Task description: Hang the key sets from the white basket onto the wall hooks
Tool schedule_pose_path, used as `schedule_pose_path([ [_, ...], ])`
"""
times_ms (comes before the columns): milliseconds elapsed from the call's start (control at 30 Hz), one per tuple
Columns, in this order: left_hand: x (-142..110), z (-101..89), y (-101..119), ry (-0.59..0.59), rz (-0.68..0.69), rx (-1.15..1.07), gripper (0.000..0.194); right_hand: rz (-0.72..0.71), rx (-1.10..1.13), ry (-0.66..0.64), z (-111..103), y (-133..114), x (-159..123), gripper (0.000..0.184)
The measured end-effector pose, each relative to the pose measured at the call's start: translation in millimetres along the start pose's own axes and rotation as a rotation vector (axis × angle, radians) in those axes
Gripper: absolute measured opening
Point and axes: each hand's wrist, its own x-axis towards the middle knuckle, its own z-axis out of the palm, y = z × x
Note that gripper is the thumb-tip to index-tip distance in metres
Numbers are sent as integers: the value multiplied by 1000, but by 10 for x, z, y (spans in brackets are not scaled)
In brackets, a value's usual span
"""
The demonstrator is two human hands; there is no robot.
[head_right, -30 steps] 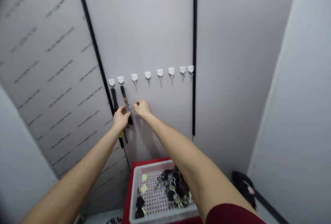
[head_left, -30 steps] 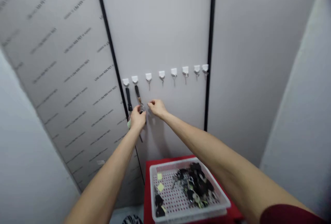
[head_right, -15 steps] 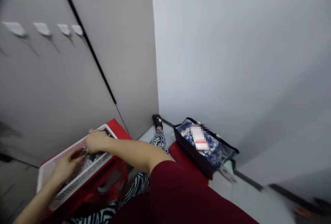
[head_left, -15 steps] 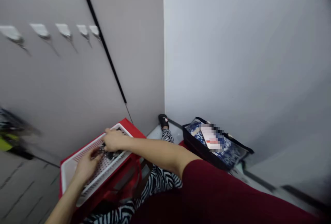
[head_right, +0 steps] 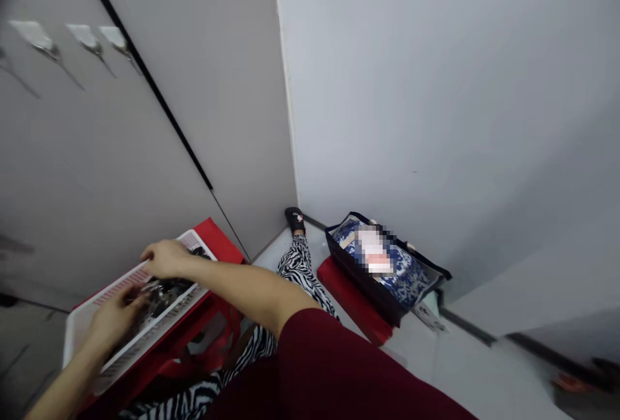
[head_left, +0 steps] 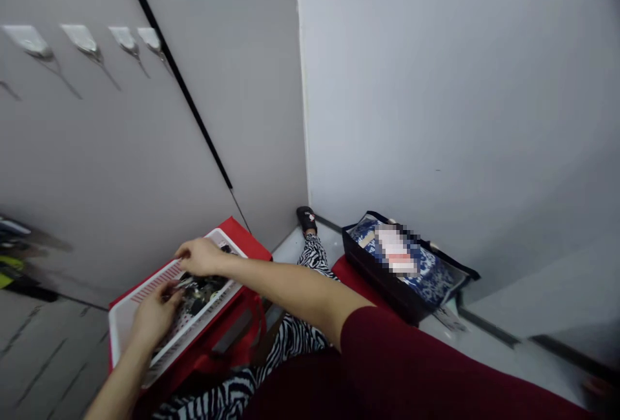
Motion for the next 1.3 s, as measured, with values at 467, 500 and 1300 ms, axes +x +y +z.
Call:
schedule_pose_path([
  [467, 167, -25, -373, 210, -244, -393, 24, -92, 31, -51, 293, 200, 227, 48],
  [500, 172, -20, -389, 201, -240, -422, 26, -77, 58, -58, 299, 197, 255, 48],
  [1300, 60, -156, -326, 51, -100, -600, 19, -137, -265, -301, 196, -122, 59, 30],
])
